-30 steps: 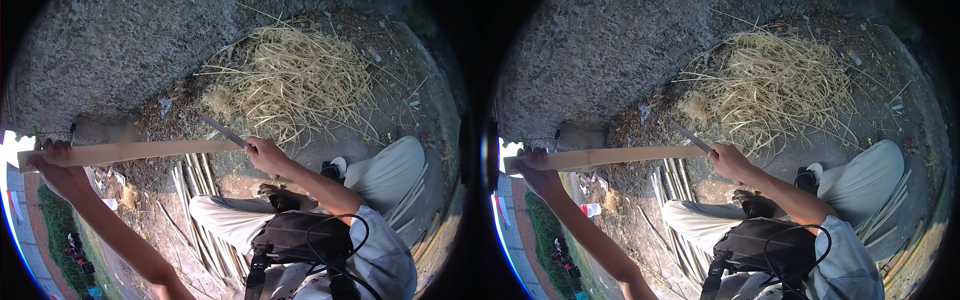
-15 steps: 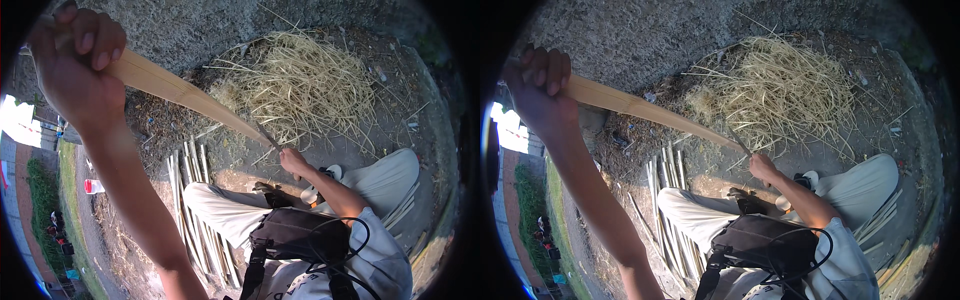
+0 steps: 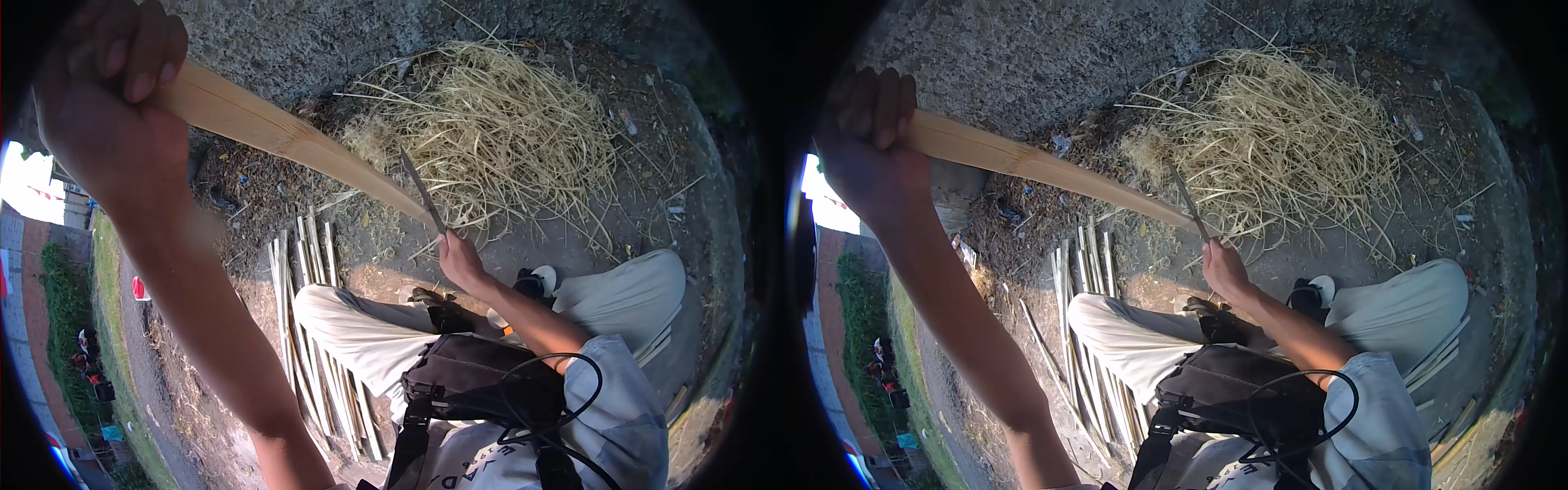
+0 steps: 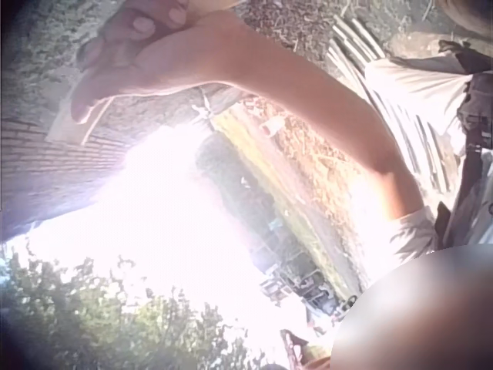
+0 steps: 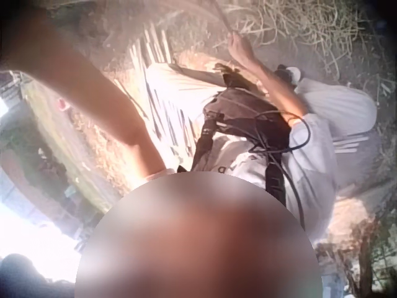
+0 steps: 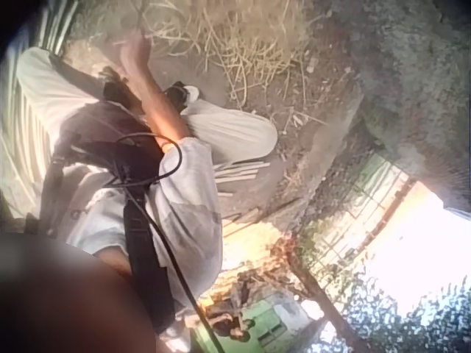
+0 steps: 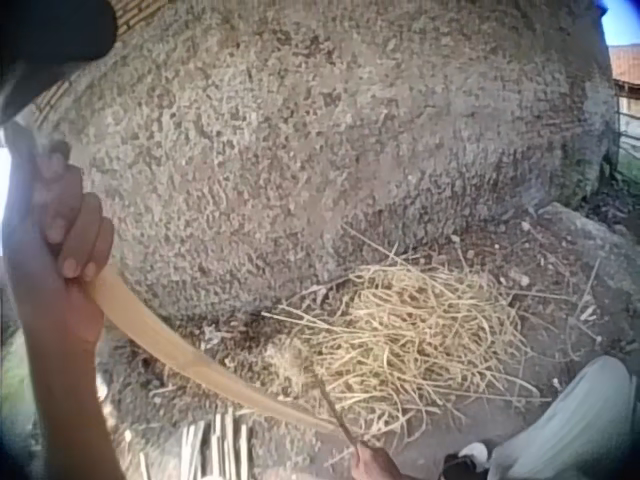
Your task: The person strips a long thin layer from a bamboo stalk with a knife, then repeats the process on a different green stalk while seated on the ground.
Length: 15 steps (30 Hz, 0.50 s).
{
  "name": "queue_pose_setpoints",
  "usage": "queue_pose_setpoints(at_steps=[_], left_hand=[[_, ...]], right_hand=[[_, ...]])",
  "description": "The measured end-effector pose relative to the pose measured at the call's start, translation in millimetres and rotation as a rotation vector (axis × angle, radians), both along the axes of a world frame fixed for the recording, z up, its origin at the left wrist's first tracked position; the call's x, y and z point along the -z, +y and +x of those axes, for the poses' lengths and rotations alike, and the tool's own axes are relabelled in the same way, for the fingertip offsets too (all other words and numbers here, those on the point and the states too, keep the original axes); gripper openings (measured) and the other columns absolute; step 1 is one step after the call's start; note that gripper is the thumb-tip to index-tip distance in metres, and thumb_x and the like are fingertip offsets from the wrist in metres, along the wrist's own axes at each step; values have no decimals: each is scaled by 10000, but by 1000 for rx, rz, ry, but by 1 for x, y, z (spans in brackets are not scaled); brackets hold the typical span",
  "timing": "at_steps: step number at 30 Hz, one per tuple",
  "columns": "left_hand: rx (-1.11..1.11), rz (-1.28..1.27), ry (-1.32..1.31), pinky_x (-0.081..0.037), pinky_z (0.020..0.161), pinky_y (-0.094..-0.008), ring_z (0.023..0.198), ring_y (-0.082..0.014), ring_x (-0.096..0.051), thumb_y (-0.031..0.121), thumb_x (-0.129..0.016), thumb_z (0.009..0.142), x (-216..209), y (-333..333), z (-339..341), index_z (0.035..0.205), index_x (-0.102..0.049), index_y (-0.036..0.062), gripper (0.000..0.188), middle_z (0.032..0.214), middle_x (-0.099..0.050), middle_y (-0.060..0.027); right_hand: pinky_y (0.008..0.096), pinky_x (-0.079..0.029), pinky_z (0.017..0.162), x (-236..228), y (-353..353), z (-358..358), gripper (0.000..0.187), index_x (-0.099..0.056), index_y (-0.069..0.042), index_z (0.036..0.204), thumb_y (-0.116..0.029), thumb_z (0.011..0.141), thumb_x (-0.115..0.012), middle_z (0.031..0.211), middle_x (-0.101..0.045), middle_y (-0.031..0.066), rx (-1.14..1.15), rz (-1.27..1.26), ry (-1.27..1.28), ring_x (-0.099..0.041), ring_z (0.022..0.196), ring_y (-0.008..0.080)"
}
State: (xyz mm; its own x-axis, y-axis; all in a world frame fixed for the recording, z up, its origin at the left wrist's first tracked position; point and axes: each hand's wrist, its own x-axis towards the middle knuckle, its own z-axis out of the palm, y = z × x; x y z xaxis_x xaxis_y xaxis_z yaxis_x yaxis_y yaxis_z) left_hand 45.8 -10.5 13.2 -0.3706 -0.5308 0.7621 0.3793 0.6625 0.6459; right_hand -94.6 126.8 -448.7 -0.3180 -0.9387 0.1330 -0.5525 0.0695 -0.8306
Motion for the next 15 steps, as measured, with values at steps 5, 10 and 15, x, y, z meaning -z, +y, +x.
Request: queue_pose_setpoints(at_steps=[5, 10, 15], left_hand=[[143, 69, 32, -266, 431, -250, 421, -86, -276, 298, -443, 947, 5, 9, 4, 776, -474, 69, 287, 558, -327, -3], [-197, 116, 176, -283, 443, -259, 425, -106, -292, 467, -373, 970, 8, 30, -10, 818, -483, 51, 457, 552, -322, -8], [116, 134, 67, -317, 479, -288, 458, -149, -335, 506, -326, 956, -9, 34, 48, 844, -486, 36, 509, 568, -329, -22]], right_hand=[[378, -452, 423, -8, 6, -19, 278, -561, 35, 833, -213, 919, -470, 589, -573, 144, -94, 566, -254, -570, 432, 238], [287, -386, 349, -75, -20, -29, 290, -562, 15, 822, -257, 919, -530, 563, -498, 33, -79, 282, -451, -468, 377, 113], [265, -381, 361, -146, -1, -57, 292, -540, -14, 757, -263, 908, -563, 546, -490, 10, -19, 157, -566, -459, 383, 98]])
